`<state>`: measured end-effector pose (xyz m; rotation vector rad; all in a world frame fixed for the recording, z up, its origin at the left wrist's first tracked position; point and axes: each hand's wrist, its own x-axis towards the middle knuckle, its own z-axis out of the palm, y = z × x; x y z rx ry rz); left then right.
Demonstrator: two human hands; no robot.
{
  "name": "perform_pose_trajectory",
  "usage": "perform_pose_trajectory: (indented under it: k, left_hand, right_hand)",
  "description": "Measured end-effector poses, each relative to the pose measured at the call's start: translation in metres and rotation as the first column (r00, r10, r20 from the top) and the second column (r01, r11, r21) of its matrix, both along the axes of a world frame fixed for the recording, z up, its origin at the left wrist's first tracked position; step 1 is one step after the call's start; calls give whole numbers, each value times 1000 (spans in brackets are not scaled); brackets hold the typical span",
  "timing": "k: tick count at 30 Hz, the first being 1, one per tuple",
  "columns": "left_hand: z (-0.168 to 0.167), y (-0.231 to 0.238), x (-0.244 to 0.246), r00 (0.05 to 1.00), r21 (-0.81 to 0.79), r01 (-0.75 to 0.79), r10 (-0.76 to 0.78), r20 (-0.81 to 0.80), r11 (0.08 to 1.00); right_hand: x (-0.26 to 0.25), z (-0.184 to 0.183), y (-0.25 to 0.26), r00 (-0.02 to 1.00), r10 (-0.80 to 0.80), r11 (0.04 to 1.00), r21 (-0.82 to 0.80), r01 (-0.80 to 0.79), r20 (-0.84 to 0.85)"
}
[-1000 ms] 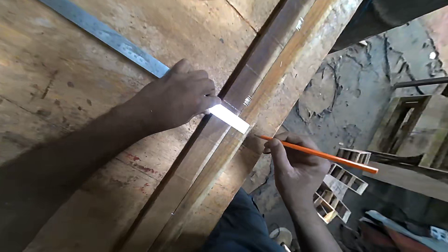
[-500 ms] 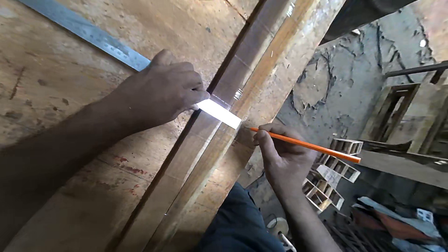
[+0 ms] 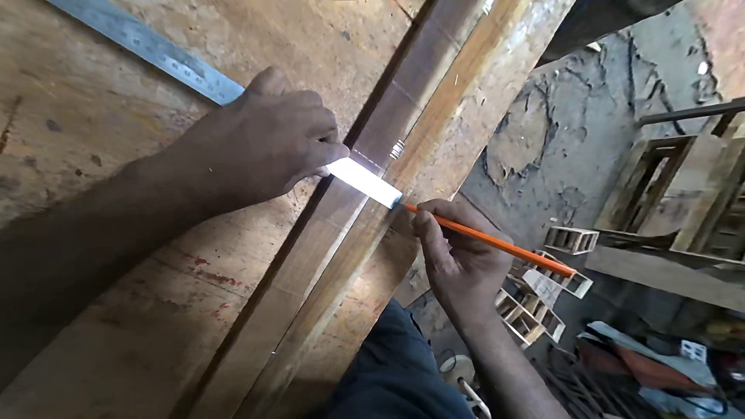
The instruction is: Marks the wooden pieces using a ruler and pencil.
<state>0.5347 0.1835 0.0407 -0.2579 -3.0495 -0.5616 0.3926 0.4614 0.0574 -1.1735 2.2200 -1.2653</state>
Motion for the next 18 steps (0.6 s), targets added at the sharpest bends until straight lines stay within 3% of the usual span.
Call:
perform_pose_trajectory:
  k: [18]
  left_hand:
    - [3,-1,-1,1000,-8,1,0,28,1000]
  right_hand:
    - [-4,-3,1,999,38,999,-18,-39,-33]
